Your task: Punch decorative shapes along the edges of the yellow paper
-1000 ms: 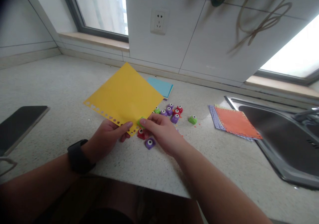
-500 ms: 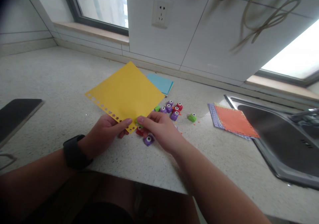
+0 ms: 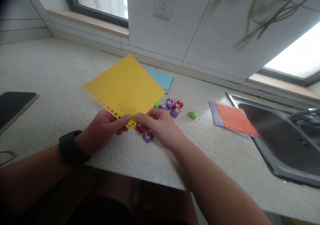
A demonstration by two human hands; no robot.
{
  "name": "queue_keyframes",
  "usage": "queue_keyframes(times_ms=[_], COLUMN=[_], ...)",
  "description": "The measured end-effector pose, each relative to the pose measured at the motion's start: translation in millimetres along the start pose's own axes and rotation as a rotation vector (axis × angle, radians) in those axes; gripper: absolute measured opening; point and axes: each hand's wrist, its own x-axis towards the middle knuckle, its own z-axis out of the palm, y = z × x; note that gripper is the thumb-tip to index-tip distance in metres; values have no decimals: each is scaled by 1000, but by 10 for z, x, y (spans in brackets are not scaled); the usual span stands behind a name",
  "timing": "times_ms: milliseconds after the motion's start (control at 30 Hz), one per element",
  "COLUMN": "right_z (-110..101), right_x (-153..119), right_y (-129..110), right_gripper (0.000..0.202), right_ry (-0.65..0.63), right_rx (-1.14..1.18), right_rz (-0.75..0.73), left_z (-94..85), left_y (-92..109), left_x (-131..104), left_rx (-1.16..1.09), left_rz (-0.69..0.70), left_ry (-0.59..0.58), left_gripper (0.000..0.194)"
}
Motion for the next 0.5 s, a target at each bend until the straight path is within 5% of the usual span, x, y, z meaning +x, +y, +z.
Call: queue_keyframes(times_ms=[500], right_z=[13], right_x=[-1], right_y=[0], right_gripper=[34], right_ry=[-14], right_rx=[4], right_rz=[-26], left_z=[3], left_y=[-16], left_x=[6], left_rx=[42], left_rz=[32], left_ry=[-5], left_gripper=[27])
